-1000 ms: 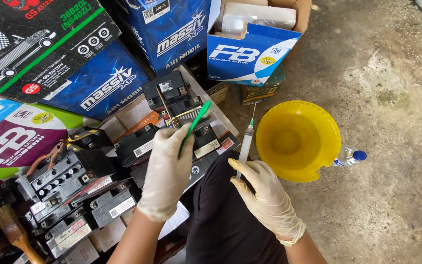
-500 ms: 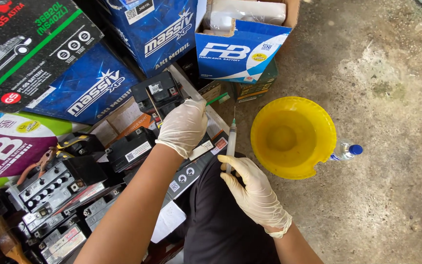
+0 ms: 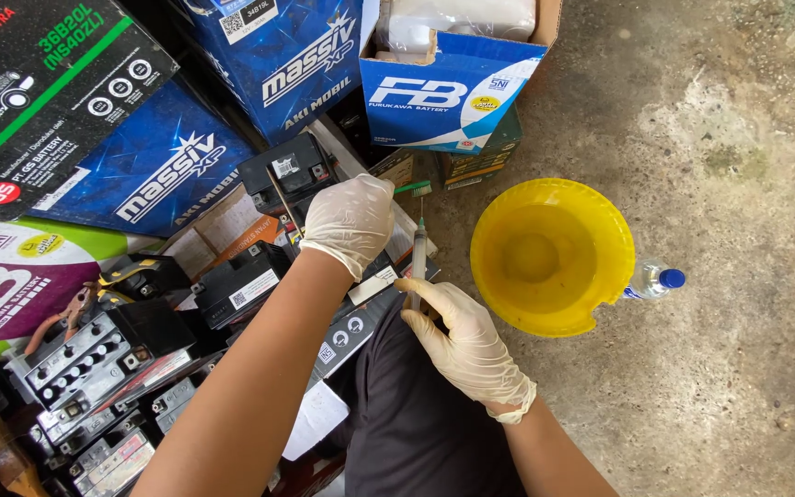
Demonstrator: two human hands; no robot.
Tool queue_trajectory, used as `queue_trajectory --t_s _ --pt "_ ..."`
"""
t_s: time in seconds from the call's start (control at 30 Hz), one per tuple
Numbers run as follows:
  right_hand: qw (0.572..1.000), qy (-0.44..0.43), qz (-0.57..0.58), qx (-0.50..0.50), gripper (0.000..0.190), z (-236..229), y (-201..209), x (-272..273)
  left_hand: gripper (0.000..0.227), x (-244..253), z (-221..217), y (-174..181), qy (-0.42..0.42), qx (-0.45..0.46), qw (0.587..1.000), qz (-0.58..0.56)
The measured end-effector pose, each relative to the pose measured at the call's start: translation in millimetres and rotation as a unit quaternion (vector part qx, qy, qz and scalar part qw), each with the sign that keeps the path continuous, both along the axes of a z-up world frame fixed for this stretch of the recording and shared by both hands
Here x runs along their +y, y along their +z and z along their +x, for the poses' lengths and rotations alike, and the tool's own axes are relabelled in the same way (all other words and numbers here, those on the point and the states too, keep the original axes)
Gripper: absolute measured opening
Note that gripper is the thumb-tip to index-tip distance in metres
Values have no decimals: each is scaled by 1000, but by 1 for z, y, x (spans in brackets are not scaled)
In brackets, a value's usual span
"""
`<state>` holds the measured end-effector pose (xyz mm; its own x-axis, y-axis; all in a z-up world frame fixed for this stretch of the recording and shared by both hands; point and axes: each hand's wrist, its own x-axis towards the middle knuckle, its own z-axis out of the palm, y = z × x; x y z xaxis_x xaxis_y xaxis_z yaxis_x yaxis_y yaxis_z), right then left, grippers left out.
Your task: Cleaning a battery component with a toothbrush and using a syringe to handle fluid
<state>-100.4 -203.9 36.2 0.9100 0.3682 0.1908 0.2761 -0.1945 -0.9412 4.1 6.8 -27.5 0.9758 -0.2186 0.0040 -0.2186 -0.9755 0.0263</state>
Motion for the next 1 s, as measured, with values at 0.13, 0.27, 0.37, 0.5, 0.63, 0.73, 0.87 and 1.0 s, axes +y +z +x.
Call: queue_trajectory --t_s 0.13,0.27,0.37,0.5,0.63,0.73,0.87,1.0 --pt "1000 -9 -11 -6 29 5 -1 5 24 7 8 -28 26 9 1000 -9" --pt "1000 -10 -14 -1 28 7 -4 6 24 10 5 -30 7 -10 1000 -14" --pt "1000 -9 -11 6 28 9 -5 8 25 10 1 -16 -26 -25 999 -12" --pt "1000 -12 -7 22 27 12 -6 8 30 17 6 -50 -52 -67 996 2" --pt "999 -20 -7 27 27 12 -8 9 31 23 8 -70 -23 -57 998 19" --pt "999 -28 -8 27 26 11 -8 10 32 22 3 -50 -68 -66 995 30" --pt "999 -33 -2 34 25 11 -8 11 35 23 -1 -47 -68 -64 996 14" --pt "999 -36 -4 34 25 11 -7 10 35 27 -1 -57 -70 -68 995 17"
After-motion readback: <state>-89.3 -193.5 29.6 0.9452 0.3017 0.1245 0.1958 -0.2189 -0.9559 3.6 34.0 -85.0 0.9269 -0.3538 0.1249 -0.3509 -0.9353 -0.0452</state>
